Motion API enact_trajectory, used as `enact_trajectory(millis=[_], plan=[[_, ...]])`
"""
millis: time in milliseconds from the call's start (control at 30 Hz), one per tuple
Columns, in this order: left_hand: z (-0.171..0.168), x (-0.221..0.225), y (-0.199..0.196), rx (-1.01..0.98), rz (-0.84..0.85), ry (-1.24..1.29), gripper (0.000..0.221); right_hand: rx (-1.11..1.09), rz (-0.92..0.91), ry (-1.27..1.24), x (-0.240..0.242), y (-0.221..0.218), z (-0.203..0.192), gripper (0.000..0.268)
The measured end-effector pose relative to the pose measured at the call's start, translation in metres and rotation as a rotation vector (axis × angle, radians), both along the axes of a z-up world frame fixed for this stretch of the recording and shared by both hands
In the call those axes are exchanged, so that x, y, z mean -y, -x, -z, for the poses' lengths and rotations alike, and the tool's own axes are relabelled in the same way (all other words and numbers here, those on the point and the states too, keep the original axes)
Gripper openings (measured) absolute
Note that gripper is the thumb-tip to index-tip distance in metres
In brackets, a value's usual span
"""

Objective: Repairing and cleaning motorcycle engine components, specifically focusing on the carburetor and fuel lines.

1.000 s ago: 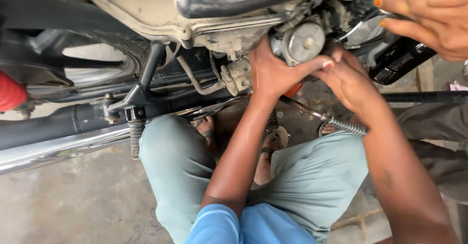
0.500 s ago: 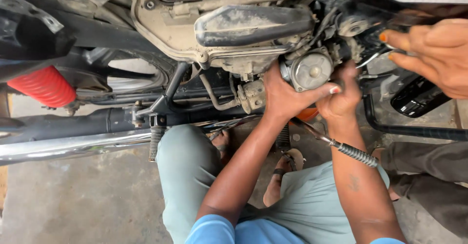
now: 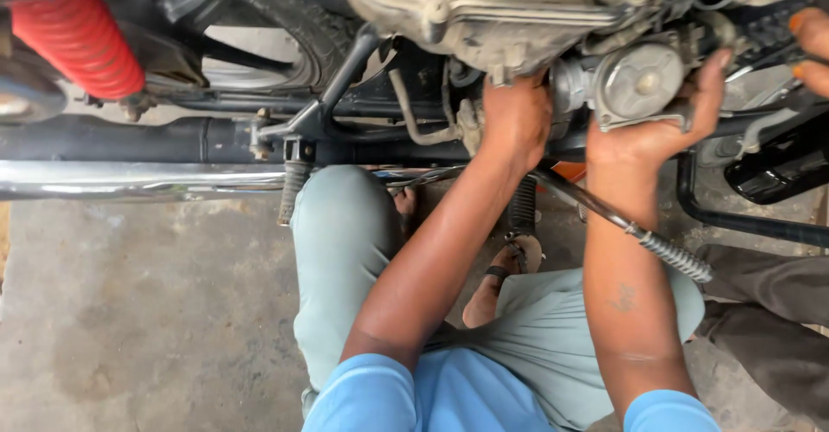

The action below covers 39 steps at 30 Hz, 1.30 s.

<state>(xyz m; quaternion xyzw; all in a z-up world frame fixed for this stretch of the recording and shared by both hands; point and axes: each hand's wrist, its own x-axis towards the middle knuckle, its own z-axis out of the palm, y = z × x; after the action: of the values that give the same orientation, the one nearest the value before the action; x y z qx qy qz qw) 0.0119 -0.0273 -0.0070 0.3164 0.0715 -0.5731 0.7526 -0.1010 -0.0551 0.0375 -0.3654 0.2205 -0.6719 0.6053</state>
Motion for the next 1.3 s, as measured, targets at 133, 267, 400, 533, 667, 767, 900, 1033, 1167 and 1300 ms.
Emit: enact_trajectory(millis=[133, 267, 400, 533, 667, 767, 900, 1033, 1167, 1300], plan=[[0.047, 0.031, 0.016, -0.029, 0.109, 0.122, 0.005, -0.068, -0.060, 0.065, 0.000, 0.011, 0.006, 0.042], [0.054, 0.044, 0.022, 0.291, 0.052, 0.112, 0.015, -0.124, -0.040, 0.144, 0.009, 0.016, 0.021, 0.039], [0.066, 0.045, 0.030, 0.219, 0.060, 0.191, 0.012, -0.192, 0.002, 0.190, 0.011, 0.010, 0.021, 0.042], [0.057, 0.036, 0.022, 0.532, 0.130, 0.109, 0.012, -0.266, 0.124, 0.307, 0.010, 0.007, 0.021, 0.049], [0.078, 0.039, 0.023, 1.496, -0.041, 0.064, 0.017, -0.191, 0.031, 0.169, 0.016, 0.022, 0.026, 0.046], [0.065, 0.037, 0.021, 0.705, 0.166, 0.142, 0.015, -0.234, -0.004, 0.211, 0.016, 0.027, 0.031, 0.044], [0.060, 0.039, 0.029, 0.904, 0.102, 0.118, 0.021, -0.197, -0.006, 0.225, 0.019, 0.026, 0.035, 0.045], [0.037, 0.030, 0.020, 0.200, 0.039, 0.255, 0.029, -0.105, 0.057, 0.212, 0.017, 0.021, 0.038, 0.046], [0.059, 0.048, 0.041, 0.221, 0.026, 0.143, 0.031, 0.033, 0.098, 0.085, 0.019, 0.023, 0.035, 0.048], [0.040, 0.044, 0.035, 0.150, -0.003, 0.215, 0.035, 0.056, 0.055, 0.076, 0.020, 0.020, 0.023, 0.049]])
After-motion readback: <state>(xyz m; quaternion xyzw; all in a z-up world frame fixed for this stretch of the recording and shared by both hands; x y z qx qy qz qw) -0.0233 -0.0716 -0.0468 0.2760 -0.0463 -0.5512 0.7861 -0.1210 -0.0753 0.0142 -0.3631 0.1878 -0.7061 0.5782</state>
